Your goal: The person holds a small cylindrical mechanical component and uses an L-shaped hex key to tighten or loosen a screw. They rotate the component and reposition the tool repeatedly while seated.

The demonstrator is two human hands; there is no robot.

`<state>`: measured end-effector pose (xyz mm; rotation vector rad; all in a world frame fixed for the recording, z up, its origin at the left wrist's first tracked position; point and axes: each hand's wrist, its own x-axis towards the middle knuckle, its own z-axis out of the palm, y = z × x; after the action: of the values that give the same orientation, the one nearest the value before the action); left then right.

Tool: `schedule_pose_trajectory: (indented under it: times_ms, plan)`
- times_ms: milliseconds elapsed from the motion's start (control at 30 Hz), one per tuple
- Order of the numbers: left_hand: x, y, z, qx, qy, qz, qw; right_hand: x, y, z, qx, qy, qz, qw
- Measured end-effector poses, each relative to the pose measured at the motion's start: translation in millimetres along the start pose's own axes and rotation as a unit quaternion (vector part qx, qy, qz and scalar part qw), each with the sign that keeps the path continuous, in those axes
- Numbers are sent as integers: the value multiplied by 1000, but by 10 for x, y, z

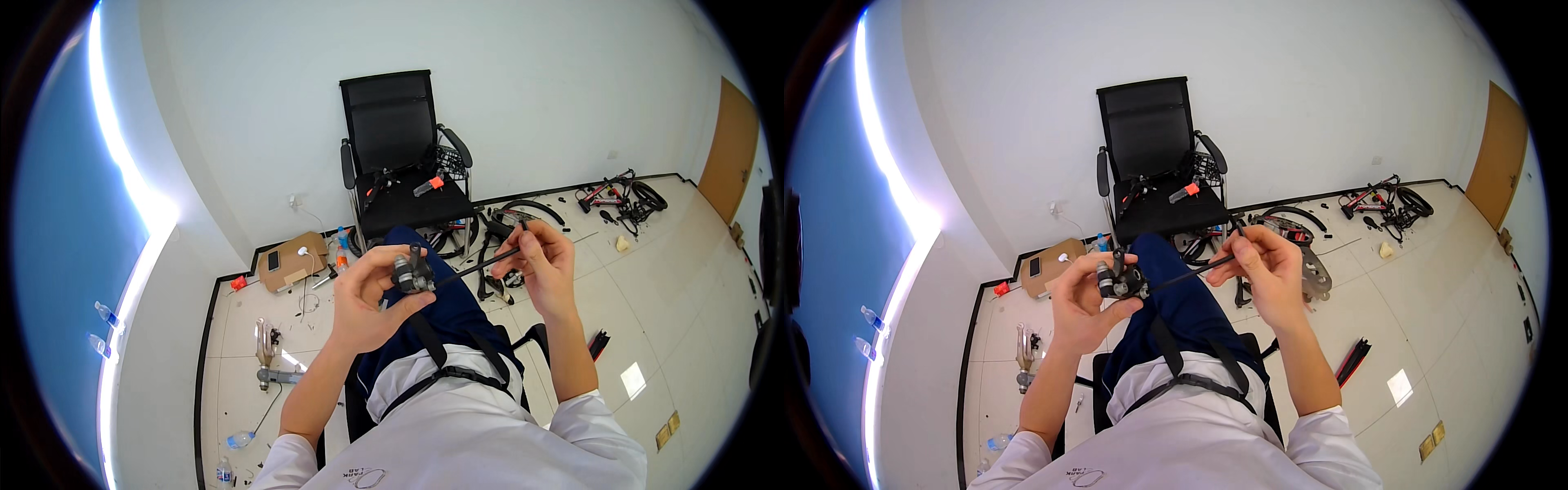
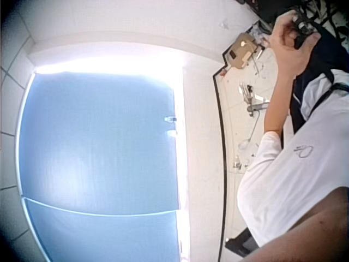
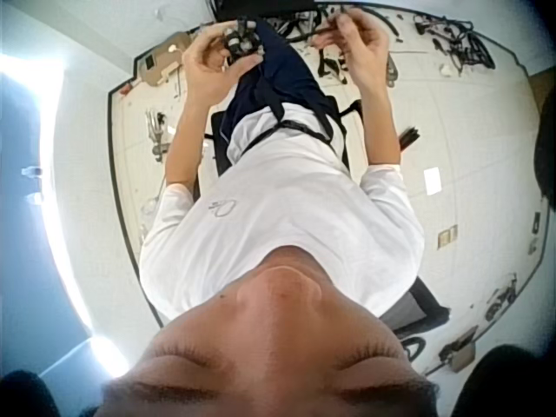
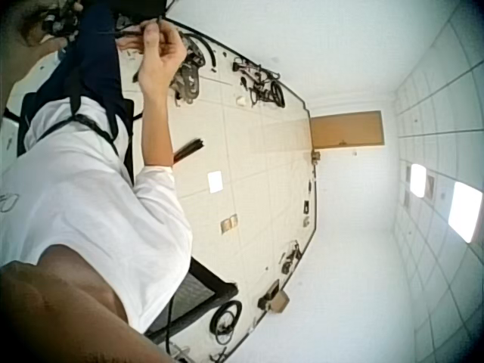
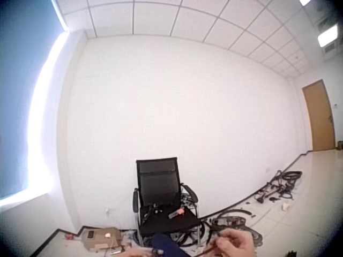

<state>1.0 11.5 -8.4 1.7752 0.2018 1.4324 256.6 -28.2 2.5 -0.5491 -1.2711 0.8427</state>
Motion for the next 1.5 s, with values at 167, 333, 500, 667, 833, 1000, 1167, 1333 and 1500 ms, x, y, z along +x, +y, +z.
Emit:
schedule_pose_trajectory:
  times_ms: [167, 333, 500, 667, 833, 1000, 1167, 1333, 1500]
  plan:
    - [-11, 35, -2, -30, 18, -45, 998, -15, -18, 18, 0, -10, -18, 1000]
    - [-17, 74, 21, -1, 4, -50, 999, -36, -24, 12, -18, -3, -35, 999]
    - [-34, 85, 27, -6, 2, -57, 998, -40, -23, 16, -18, -6, -33, 999]
    - [-37, 115, 35, 8, 13, -65, 998, -61, -8, 41, -18, 5, -15, 1000]
    - [-70, 20, -2, -97, 22, -151, 983, -104, -28, 135, -42, 8, -73, 996]
    - [-86, 135, 71, -103, -5, -164, 981, -111, 31, 89, -28, 50, -119, 991]
    - [-101, 8, 76, -65, 26, -203, 977, -371, 448, -74, 42, 95, -24, 994]
    - [-71, 7, 61, -83, 48, -231, 968, -279, 477, -23, 65, 77, 15, 995]
    - [-68, 106, 6, -102, 63, -191, 974, -149, 434, 232, 195, 24, 75, 978]
